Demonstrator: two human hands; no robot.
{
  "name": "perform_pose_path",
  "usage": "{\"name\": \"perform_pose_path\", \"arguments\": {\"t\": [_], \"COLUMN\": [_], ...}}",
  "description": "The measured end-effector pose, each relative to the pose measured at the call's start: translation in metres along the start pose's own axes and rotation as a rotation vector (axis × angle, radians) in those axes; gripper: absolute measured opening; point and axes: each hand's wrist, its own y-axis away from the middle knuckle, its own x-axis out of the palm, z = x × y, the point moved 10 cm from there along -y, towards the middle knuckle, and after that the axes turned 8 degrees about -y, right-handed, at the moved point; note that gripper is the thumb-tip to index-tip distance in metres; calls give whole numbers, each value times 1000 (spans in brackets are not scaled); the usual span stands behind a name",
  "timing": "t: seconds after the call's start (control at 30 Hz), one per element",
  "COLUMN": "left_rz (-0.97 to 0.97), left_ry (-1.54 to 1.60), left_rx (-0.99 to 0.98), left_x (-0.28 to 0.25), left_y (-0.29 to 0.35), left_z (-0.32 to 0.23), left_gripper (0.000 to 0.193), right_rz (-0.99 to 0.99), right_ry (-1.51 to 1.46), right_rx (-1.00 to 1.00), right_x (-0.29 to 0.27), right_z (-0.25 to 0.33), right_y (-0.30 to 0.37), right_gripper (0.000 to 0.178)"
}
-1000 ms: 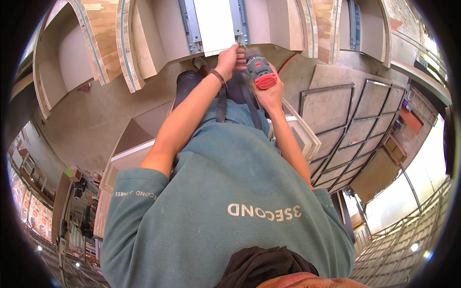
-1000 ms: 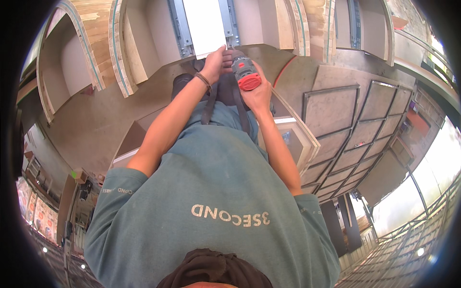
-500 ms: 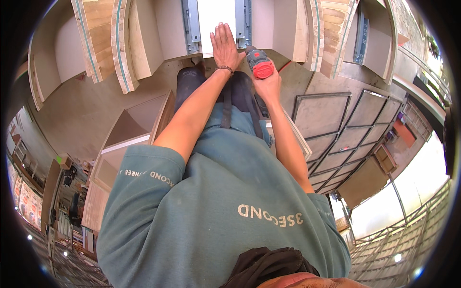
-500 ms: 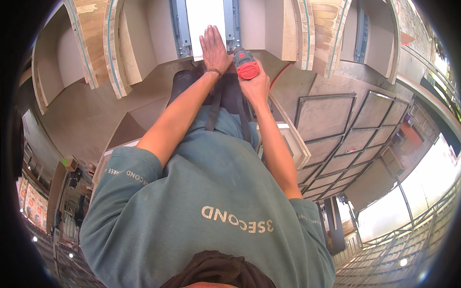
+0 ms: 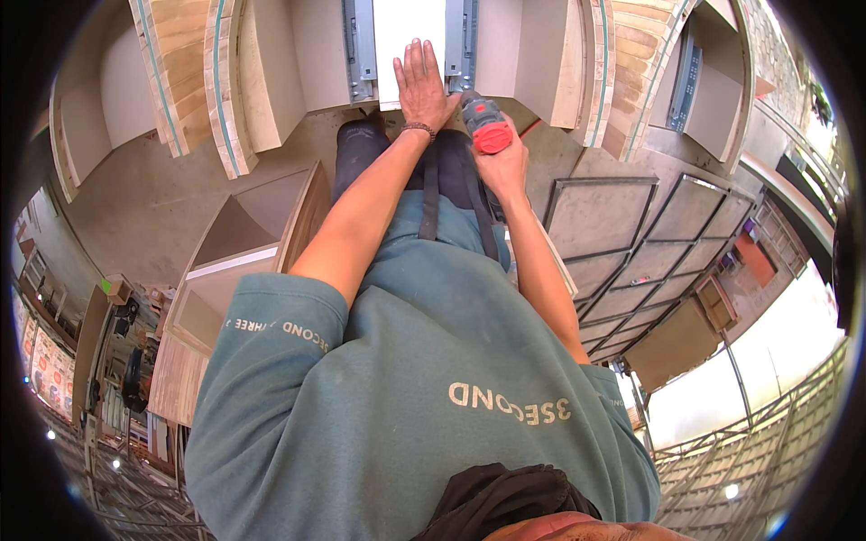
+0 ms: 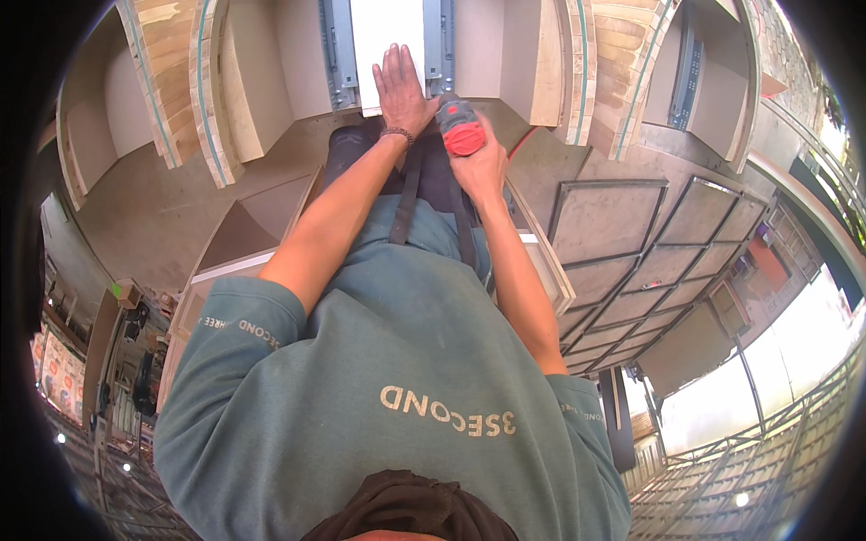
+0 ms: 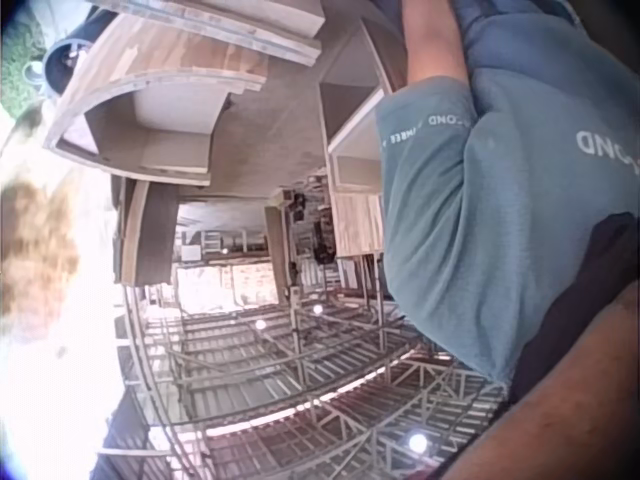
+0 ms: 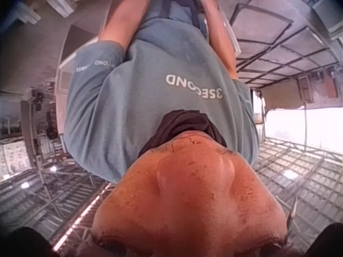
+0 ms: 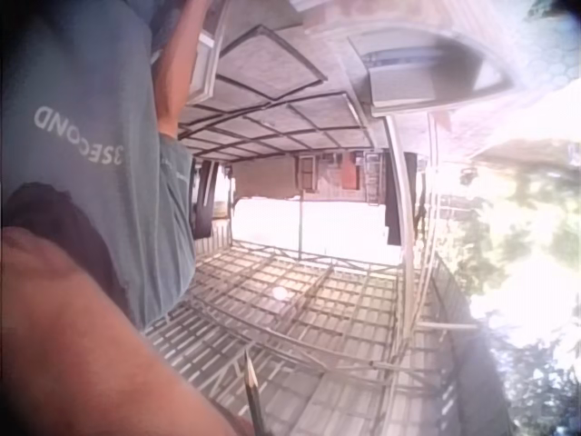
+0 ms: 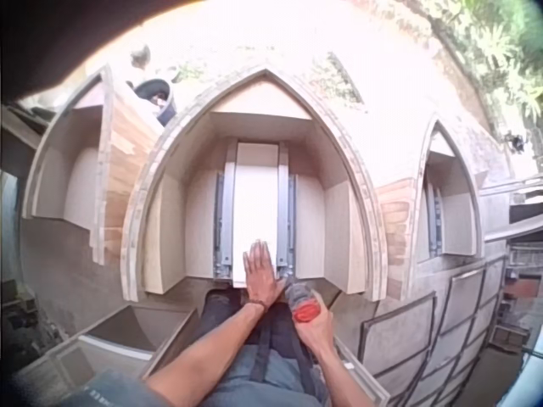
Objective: The person installs a white drawer front onto metal slides inside a curved wooden cabinet. They use a cordless drill to secure the drawer front with screws, repeatedly aligning the piece and fastening it to the cabinet structure.
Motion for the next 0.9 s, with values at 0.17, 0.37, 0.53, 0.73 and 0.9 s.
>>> {"name": "perform_pose_path", "arguments": {"t": [0.17,0.37,0.53,0.73,0.9], "left_rz": [21,44,40,46,41], "left_ry": [30,33,22,4,-4], "left_rx": [-93,-154,-197,-221,-228], "left_x": [0,-2,2,2,1], "left_y": [1,-5,-6,-11,-12], "left_z": [6,10,10,10,13], "left_gripper": [131,136,141,146,147], "right_rz": [20,36,45,49,55], "right_ry": [-21,-30,-13,-9,19], "right_rx": [-30,-16,-24,-23,-41], "right_x": [-1,-2,-3,-3,-4], "right_z": [2,-3,1,3,2], "right_y": [0,-3,-5,-7,-10], "right_gripper": [59,59,57,56,56]}}
